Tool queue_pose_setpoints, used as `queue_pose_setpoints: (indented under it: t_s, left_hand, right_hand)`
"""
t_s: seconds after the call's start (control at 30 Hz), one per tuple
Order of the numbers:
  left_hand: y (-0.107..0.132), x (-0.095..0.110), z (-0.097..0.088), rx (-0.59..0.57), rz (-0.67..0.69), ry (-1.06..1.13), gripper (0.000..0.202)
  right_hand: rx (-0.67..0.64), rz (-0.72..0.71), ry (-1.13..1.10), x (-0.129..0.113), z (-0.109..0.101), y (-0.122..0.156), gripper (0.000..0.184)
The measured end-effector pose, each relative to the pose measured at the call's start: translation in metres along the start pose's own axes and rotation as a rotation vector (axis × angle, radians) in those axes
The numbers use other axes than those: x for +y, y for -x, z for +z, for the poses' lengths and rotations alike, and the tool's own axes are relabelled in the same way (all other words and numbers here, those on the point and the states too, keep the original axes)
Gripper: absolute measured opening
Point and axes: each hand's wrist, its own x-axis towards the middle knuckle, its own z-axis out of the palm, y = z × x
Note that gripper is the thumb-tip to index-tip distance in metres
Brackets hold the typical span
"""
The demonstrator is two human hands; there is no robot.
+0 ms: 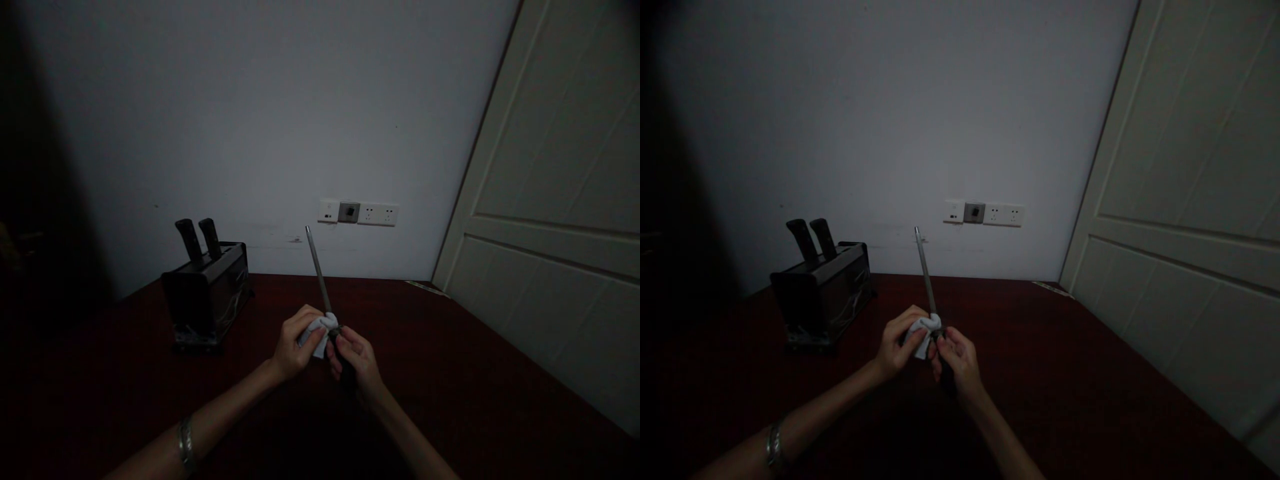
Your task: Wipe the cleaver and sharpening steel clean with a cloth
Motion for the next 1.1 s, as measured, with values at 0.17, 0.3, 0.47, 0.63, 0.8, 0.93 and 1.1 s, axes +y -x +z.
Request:
queue_pose_setpoints:
  t_s: [0.17, 0.3, 0.47, 0.63, 0.8, 0.93, 1.1]
  left_hand:
    - [-0.007, 0.002, -0.008, 0.078, -0.077, -0.042, 0.018]
    - [-0.012, 0.004, -0.015, 0.2, -0.062, -0.127, 0.016]
    - [-0.011, 0.006, -0.008, 0.114, 0.115, -0.182, 0.014]
    - [-0.006, 0.007, 0.002, 0.043, 0.212, -0.212, 0.022]
    - [-0.003, 0.006, 0.004, -0.009, 0.242, -0.208, 0.027]
    - [-0.004, 0.009, 0.004, 0.019, 0.196, -0.153, 0.021]
    - [-0.007, 0.016, 0.002, 0.043, 0.11, -0.072, 0.014]
  right_hand:
    - [-0.068, -0.028, 0.163, 0.004, -0.001, -0.004, 0.038]
    - [0.038, -0.067, 0.173, 0.013, 0.0, -0.009, 0.037]
    - [0.102, 0.033, 0.136, 0.013, 0.0, -0.003, 0.034]
    - [0.09, -0.015, 0.156, 0.012, 0.002, 0.007, 0.034]
    - [0.144, -0.096, 0.197, 0.012, 0.005, 0.007, 0.03]
    - [0.107, -0.071, 0.14, 0.011, 0.005, 0.006, 0.032]
    - [0.061, 0.012, -0.017, 0.009, 0.004, 0.006, 0.035]
